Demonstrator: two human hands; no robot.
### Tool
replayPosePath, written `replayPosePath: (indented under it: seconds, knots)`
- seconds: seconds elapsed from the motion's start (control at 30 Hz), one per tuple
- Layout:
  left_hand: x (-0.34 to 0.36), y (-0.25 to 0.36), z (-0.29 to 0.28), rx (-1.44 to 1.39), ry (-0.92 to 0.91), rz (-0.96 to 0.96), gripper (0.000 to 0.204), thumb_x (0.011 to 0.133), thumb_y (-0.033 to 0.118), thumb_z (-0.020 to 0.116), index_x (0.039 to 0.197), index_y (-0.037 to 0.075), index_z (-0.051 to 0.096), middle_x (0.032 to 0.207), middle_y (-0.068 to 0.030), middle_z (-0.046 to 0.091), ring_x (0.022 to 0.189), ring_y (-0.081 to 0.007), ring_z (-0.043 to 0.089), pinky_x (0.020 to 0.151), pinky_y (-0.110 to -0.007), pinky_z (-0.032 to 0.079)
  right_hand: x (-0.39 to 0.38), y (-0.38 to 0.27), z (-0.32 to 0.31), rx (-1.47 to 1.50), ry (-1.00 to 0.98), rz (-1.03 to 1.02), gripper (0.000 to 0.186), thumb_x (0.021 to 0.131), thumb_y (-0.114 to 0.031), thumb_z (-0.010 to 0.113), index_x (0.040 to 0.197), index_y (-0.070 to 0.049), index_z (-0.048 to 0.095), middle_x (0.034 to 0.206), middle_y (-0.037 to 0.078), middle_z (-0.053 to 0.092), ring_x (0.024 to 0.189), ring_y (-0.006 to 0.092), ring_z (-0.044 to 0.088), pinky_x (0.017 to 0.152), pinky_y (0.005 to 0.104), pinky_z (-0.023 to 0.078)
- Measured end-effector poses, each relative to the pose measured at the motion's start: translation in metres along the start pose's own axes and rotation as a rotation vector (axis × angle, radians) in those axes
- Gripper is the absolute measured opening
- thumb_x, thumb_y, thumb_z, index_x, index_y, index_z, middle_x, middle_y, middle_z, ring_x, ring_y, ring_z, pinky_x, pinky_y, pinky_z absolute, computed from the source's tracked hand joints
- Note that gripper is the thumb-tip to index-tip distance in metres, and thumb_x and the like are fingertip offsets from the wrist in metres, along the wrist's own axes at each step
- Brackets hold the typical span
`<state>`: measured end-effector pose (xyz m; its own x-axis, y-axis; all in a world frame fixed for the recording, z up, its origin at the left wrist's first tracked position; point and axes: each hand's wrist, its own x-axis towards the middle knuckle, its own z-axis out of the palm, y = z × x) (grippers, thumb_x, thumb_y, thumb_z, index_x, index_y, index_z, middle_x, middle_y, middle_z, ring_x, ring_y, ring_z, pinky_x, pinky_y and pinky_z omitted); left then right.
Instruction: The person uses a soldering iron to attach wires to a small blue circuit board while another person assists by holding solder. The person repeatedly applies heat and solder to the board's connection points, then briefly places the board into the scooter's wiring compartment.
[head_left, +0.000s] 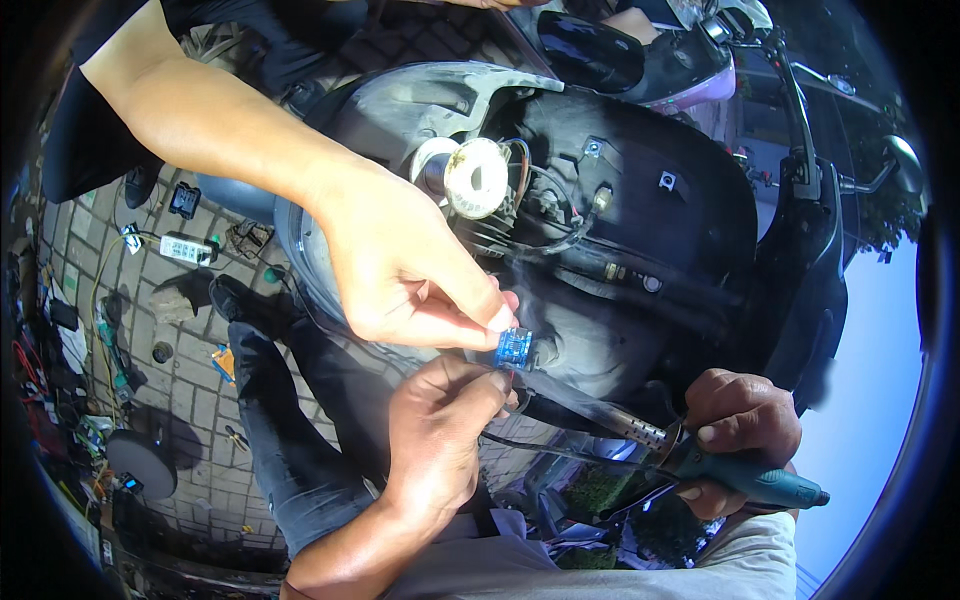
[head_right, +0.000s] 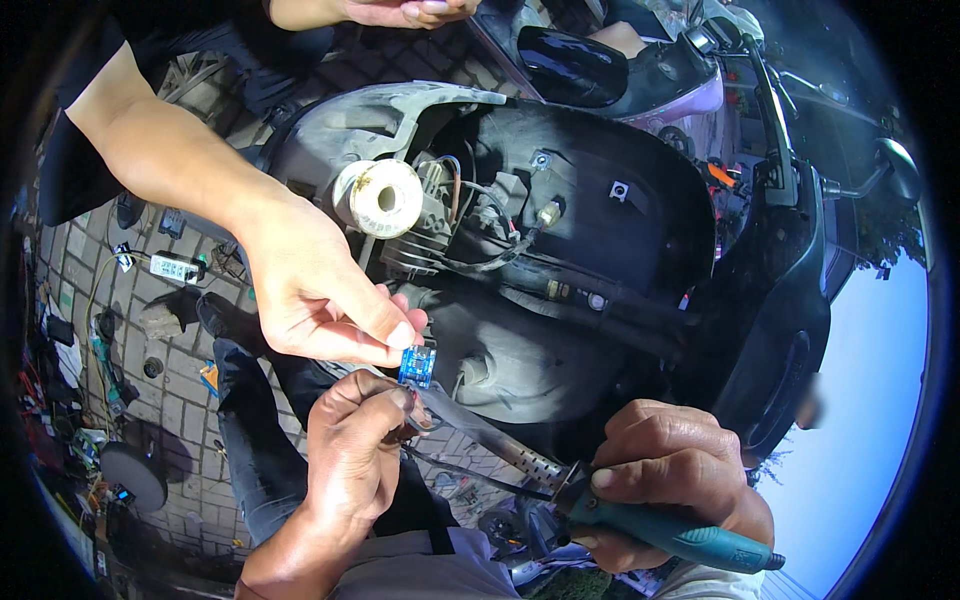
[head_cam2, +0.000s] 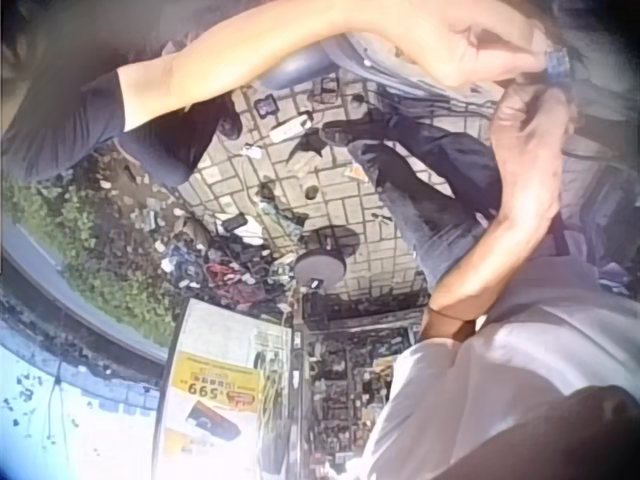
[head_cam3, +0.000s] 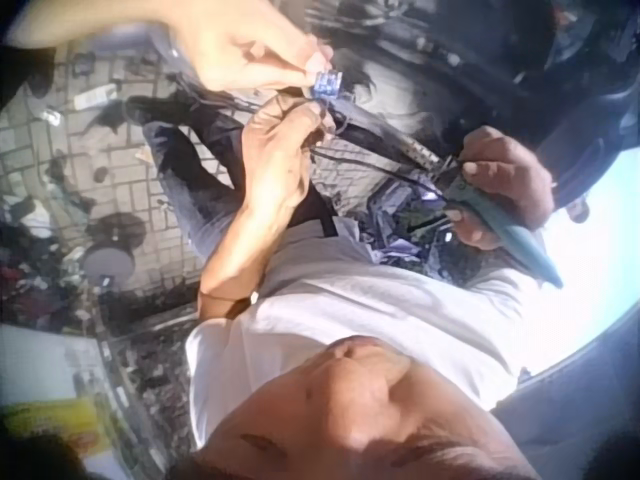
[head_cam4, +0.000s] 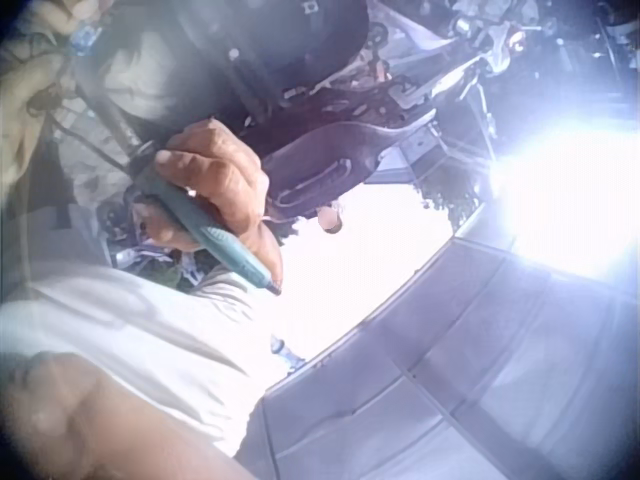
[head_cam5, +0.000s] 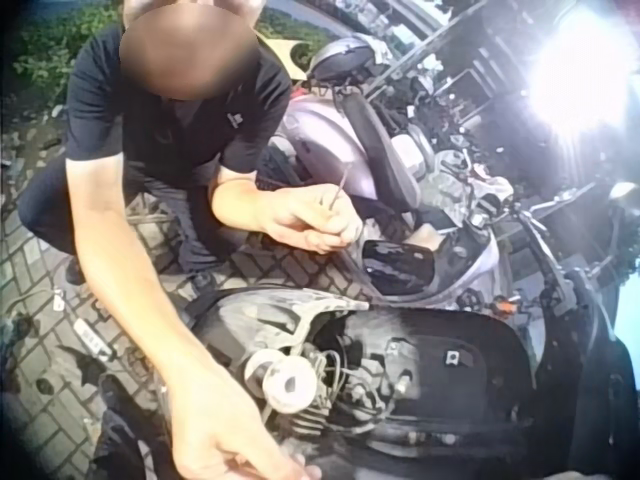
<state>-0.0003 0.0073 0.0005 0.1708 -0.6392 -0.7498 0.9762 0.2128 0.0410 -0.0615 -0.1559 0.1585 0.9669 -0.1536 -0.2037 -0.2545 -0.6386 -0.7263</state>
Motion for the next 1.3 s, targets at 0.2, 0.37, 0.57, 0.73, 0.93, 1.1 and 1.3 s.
replayPosePath:
  seconds: [0.2, 0.37, 0.57, 0.73, 0.93, 1.1, 1.3]
  knots:
    - [0.000, 0.001, 0.001, -0.010, -0.003, -0.006, 0.005, 0.081, -0.002, 0.054, 0.083, -0.005, 0.058, 0.076, -0.0115, 0.062, 0.067, -0.0154, 0.058, 0.067, -0.028, 0.048, 0.000, 0.000, 0.002, -0.020, 0.035, -0.014, 0.034, 0.069, -0.026, 0.077, 0.090, -0.005, 0.061, 0.064, 0.009, 0.055, 0.050, 0.0170, 0.058, 0.048, 0.0269, 0.049]
    - [0.000, 0.000, 0.000, -0.007, -0.009, 0.000, 0.005, 0.081, -0.003, 0.054, 0.084, -0.005, 0.059, 0.076, -0.0119, 0.062, 0.068, -0.0158, 0.058, 0.067, -0.029, 0.049, -0.001, 0.002, 0.002, -0.006, 0.041, -0.008, 0.033, 0.067, -0.025, 0.077, 0.088, -0.004, 0.061, 0.063, 0.009, 0.054, 0.048, 0.0167, 0.057, 0.048, 0.0260, 0.050]
    - [0.000, -0.001, -0.002, 0.015, -0.014, 0.015, 0.005, 0.081, -0.003, 0.055, 0.083, -0.005, 0.059, 0.076, -0.0122, 0.062, 0.067, -0.0161, 0.059, 0.067, -0.029, 0.049, -0.001, 0.000, 0.000, 0.049, 0.082, 0.099, 0.038, 0.068, -0.029, 0.079, 0.087, -0.003, 0.060, 0.066, 0.010, 0.057, 0.049, 0.0159, 0.059, 0.046, 0.0230, 0.049]
    - [0.000, 0.000, 0.001, 0.034, 0.015, 0.022, 0.005, 0.082, -0.003, 0.055, 0.083, -0.005, 0.060, 0.075, -0.0116, 0.062, 0.066, -0.0156, 0.059, 0.066, -0.028, 0.048, 0.009, -0.004, -0.001, 0.003, 0.077, 0.118, 0.042, 0.068, -0.037, 0.079, 0.082, -0.002, 0.059, 0.065, 0.011, 0.058, 0.048, 0.0158, 0.060, 0.047, 0.0215, 0.050]
    - [0.001, -0.004, -0.004, 0.021, -0.016, 0.002, 0.007, 0.084, 0.001, 0.060, 0.085, -0.005, 0.062, 0.078, -0.0077, 0.064, 0.072, -0.0095, 0.057, 0.069, -0.023, 0.045, 0.006, -0.001, 0.001, -0.011, 0.129, 0.127, 0.044, 0.068, -0.040, 0.079, 0.079, -0.003, 0.058, 0.063, 0.011, 0.058, 0.047, 0.0157, 0.060, 0.045, 0.0212, 0.049]
    - [0.000, -0.003, -0.004, 0.031, -0.019, 0.034, 0.007, 0.084, 0.001, 0.061, 0.086, -0.005, 0.063, 0.079, -0.0075, 0.065, 0.071, -0.0087, 0.058, 0.069, -0.022, 0.046, 0.009, -0.002, 0.000, 0.017, 0.108, 0.122, 0.044, 0.069, -0.038, 0.079, 0.082, -0.002, 0.058, 0.064, 0.012, 0.058, 0.047, 0.0157, 0.059, 0.045, 0.0219, 0.049]
    - [0.000, -0.005, -0.004, 0.047, -0.032, 0.092, 0.006, 0.084, -0.001, 0.060, 0.087, -0.005, 0.063, 0.080, -0.0073, 0.065, 0.072, -0.0087, 0.059, 0.069, -0.022, 0.047, 0.015, -0.002, -0.004, 0.012, 0.044, 0.063, 0.041, 0.070, -0.033, 0.080, 0.086, -0.001, 0.059, 0.066, 0.011, 0.057, 0.046, 0.0155, 0.058, 0.046, 0.0216, 0.049]
